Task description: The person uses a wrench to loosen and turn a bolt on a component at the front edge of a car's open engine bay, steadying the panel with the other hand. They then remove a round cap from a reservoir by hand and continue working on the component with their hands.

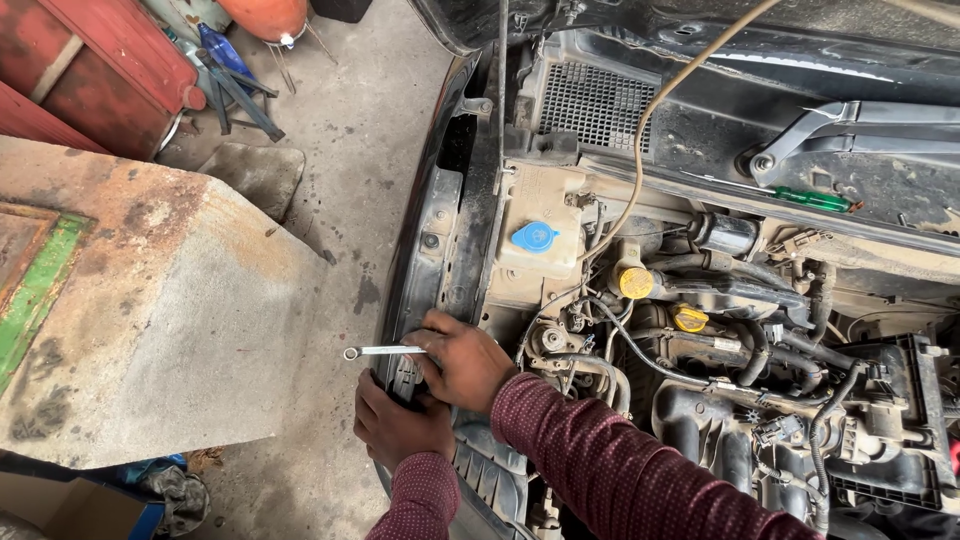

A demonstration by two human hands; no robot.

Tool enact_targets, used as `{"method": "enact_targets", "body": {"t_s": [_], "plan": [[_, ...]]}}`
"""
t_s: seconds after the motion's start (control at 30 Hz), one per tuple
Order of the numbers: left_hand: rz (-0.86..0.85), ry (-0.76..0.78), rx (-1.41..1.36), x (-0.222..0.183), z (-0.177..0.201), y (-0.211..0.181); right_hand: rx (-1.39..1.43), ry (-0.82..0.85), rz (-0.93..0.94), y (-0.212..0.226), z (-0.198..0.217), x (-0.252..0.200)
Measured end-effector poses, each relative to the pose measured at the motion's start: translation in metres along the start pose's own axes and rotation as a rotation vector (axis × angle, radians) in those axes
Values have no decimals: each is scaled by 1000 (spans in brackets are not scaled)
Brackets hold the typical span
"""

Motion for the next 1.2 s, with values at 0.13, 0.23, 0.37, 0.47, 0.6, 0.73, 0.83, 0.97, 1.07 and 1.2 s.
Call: {"method": "enact_targets", "body": {"t_s": [0.13,0.23,0.37,0.47,0.6,0.73,0.83,0.97,1.07,1.2], "plan": [[27,38,10,0,4,-4,-77,30,-43,-2,-12,0],[43,66,31,1,4,-4,-85,-18,-54,0,-13,3],[51,83,33,0,10,-9,-192,69,-127,1,-15,6],[53,93,37,-1,12,-11,-261,110,-140,6,-16,7],[45,84,37,-2,11,-11,-292,33,-75,10,-14,8],[48,76,25,-2,12,-10,-249,136,-134,17,-4,12],[41,78,19,-1,7,-7,-217,146,-106,14,-5,8],[41,78,42,0,10,-10,-194,37,-70,6,-12,1],[48,76,33,-2,10,-9,-231,-64,-54,7,-12,0],[136,114,-39,2,14,-7,-258,85,-275,4,-11,4]]}}
Point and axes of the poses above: each hand's wrist, its own x-axis towards the middle knuckle, its own z-axis out of the back of the hand, y = z × x, the point moved 4 cm from there along x, towards the middle knuckle, and after that the axes turned 10 degrees about -y, right-handed, at the moved point
